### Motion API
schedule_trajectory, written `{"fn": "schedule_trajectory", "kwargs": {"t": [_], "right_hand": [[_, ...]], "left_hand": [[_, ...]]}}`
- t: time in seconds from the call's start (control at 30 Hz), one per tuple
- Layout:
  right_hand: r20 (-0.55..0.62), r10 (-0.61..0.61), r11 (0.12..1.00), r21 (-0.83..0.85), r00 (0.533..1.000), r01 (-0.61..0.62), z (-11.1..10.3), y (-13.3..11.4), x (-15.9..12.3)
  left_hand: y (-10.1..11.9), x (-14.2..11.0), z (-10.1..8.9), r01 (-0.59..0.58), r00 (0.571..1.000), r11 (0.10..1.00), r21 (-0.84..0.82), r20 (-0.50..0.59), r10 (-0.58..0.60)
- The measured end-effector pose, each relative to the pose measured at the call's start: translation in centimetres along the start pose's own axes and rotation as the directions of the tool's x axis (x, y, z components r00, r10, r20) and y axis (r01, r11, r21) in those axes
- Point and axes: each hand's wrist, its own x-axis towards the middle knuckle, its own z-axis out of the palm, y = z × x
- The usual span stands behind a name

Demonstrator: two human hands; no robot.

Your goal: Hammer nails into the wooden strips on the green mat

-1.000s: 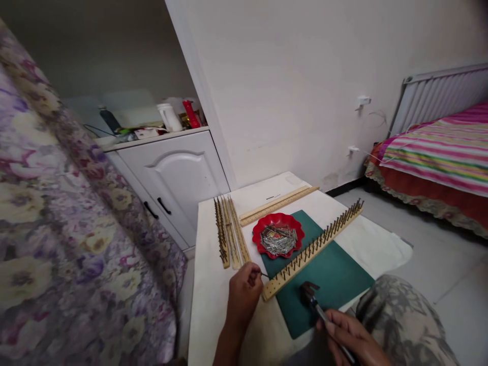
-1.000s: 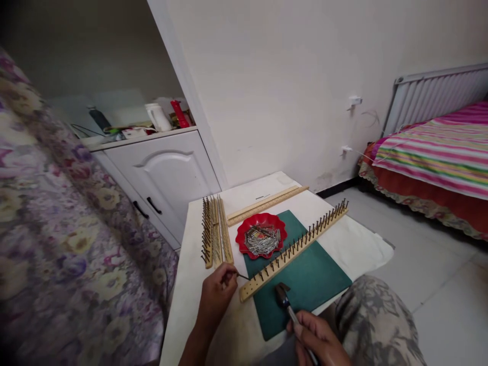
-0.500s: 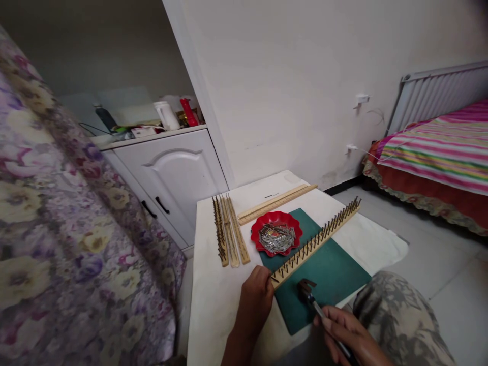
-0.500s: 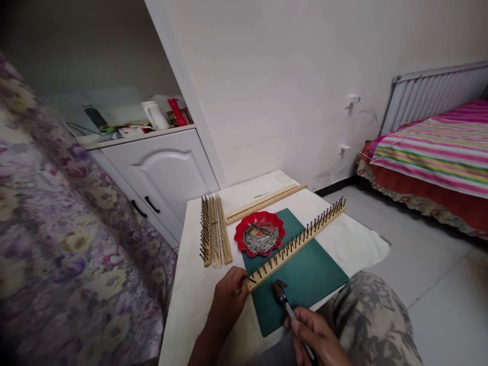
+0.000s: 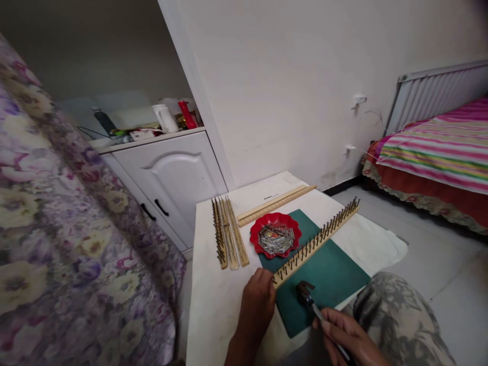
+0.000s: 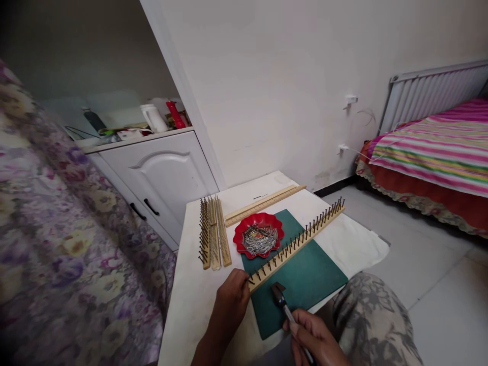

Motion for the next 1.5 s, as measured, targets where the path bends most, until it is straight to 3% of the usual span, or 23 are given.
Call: {"fn": "schedule_trajectory", "kwargs": {"t": [0.2, 0.37, 0.63, 0.97, 1.17, 1.5], "right_hand": [[0.002, 0.002, 1.000, -0.013, 1.000, -0.002, 0.2, -0.2, 0.0], [0.003, -0.010, 1.000, -0.019, 1.000, 0.010, 0.2, -0.2, 0.0], [0.002, -0.008, 0.998, -0.055, 1.000, 0.008, 0.3, -0.3, 0.0], [0.138, -0.108, 0.987, -0.101, 0.984, 0.123, 3.6, -4.6, 1.3], [0.170, -0.111, 0.982, -0.134, 0.979, 0.135, 4.5, -4.2, 2.7], [0.161, -0.115, 0.983, -0.120, 0.980, 0.135, 4.6, -4.1, 2.8]], "left_hand": [[0.4, -0.3, 1.6, 0.102, 0.989, 0.975, -0.198, -0.085, -0.121], [0.5, -0.6, 2.5, 0.262, 0.942, 0.918, -0.298, -0.129, -0.310], [0.6, -0.6, 3.0, 0.189, 0.947, 0.926, -0.326, -0.189, -0.260], [0.1, -0.7, 3.5, 0.198, 0.950, 0.904, -0.379, -0.155, -0.273], [0.1, -0.8, 3.4, 0.208, 0.951, 0.901, -0.381, -0.136, -0.277], [0.2, -0.8, 3.1, 0.219, 0.951, 0.903, -0.370, -0.125, -0.282]]}}
